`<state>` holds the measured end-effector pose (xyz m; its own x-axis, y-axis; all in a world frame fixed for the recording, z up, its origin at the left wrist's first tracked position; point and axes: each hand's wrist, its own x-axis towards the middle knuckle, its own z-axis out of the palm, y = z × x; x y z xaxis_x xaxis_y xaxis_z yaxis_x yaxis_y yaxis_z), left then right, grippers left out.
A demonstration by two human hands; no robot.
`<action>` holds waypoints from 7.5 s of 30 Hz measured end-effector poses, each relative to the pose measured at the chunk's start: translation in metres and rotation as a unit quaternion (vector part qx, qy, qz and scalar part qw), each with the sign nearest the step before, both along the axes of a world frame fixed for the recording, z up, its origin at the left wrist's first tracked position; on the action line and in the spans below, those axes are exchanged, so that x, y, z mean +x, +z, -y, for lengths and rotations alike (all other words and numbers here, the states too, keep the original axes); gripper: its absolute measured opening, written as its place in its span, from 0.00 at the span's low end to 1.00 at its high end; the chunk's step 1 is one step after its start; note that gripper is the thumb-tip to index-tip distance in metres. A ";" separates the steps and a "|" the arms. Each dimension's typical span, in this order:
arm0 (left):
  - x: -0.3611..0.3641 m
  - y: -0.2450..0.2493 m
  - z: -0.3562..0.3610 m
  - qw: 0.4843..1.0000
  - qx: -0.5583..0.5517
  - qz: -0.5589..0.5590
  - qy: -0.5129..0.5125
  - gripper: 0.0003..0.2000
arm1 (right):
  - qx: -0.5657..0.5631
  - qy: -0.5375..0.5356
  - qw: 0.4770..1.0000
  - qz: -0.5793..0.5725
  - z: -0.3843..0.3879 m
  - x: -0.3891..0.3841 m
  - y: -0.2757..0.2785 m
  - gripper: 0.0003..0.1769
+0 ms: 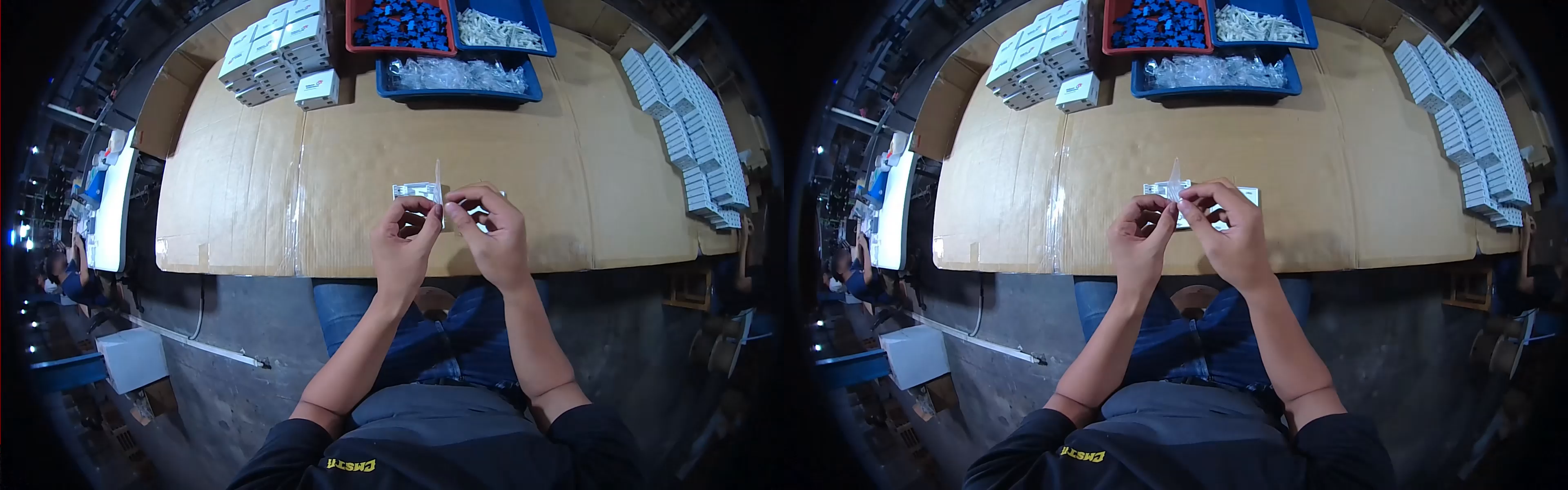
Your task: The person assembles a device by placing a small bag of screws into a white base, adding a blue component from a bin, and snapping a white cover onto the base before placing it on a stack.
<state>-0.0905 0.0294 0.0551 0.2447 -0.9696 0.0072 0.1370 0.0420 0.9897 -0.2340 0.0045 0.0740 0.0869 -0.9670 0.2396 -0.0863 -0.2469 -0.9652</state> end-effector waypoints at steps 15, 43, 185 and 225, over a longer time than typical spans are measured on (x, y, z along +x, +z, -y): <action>0.008 -0.007 0.000 0.976 -0.070 0.201 -0.049 0.05 | 0.151 0.042 0.983 0.098 0.002 -0.005 -0.014 0.10; 0.011 -0.010 0.006 0.977 0.058 -0.202 -0.028 0.12 | 0.137 0.016 0.963 0.232 -0.003 0.009 -0.012 0.07; 0.033 -0.083 0.001 0.798 0.201 -0.375 -0.427 0.26 | 0.165 0.265 0.935 -0.167 0.023 -0.036 -0.005 0.07; 0.031 -0.089 0.007 0.755 0.257 -0.439 -0.414 0.37 | 0.079 0.146 0.958 -0.234 0.186 -0.082 -0.009 0.09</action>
